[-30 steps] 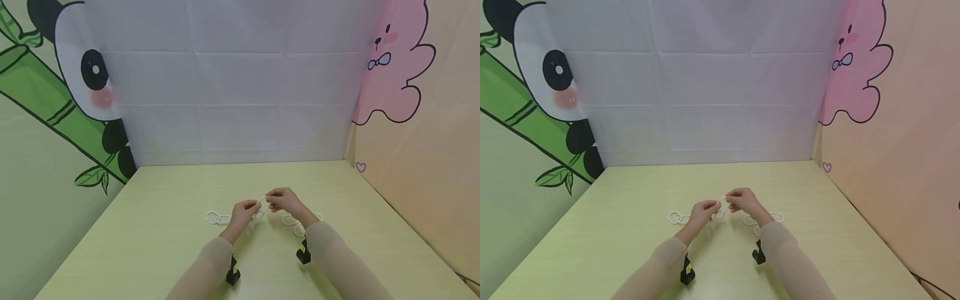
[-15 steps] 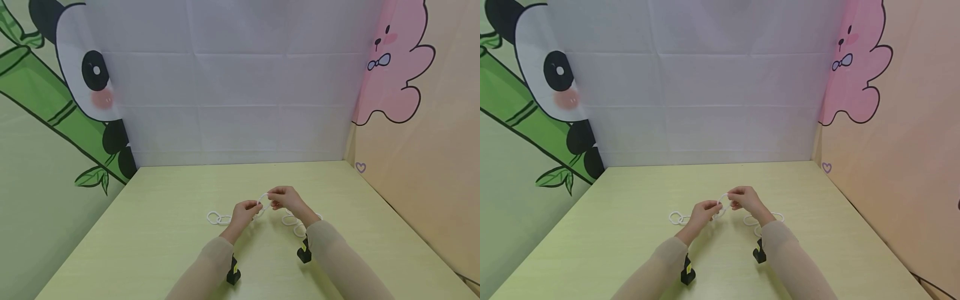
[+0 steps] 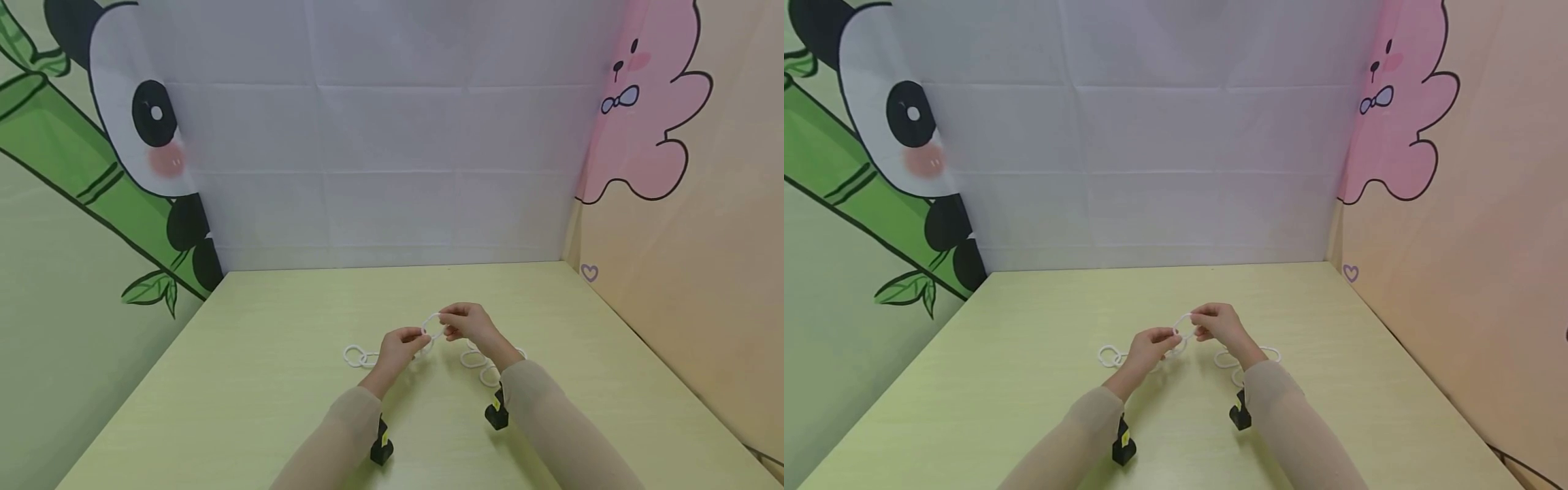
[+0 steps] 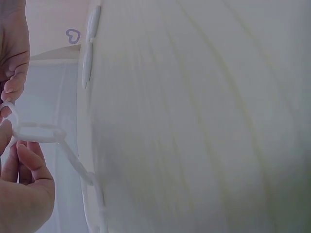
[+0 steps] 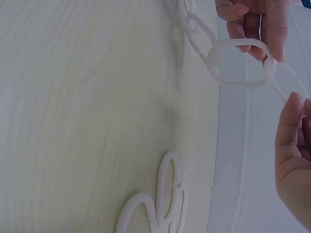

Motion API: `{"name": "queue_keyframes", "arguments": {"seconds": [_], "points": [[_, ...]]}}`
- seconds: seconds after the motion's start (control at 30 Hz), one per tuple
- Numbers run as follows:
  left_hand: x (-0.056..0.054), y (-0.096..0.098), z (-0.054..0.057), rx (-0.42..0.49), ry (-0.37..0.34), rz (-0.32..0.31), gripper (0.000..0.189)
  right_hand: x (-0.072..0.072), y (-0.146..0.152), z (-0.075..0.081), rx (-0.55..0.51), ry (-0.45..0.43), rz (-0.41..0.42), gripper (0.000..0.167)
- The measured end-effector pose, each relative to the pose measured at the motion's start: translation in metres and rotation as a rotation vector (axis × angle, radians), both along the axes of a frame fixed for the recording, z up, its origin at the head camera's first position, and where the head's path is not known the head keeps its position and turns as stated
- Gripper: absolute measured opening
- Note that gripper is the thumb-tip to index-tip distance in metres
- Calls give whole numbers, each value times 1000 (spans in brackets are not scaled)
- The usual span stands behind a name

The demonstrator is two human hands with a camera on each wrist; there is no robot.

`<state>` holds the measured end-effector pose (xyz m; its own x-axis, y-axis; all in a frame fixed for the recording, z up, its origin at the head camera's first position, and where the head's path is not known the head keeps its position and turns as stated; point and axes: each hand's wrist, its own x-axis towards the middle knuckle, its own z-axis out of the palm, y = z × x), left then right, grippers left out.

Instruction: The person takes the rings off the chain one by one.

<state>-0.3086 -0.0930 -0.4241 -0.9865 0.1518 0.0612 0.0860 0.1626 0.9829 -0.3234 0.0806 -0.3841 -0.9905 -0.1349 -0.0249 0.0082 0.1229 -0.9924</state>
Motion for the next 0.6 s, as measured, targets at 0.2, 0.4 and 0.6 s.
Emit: {"name": "queue_keyframes", "arguments": {"seconds": [0.2,0.4,0.6], "points": [[-1,0,-2,-10,7,-12,30,1,0,1,-9,7,-1,23],[1,0,-1,-19,-8,-7,29,2,-1,2,-19,14,-6,24],[1,-1,-1,-6,-13,-3,29,2,-1,2,-34,15,2,28]]}}
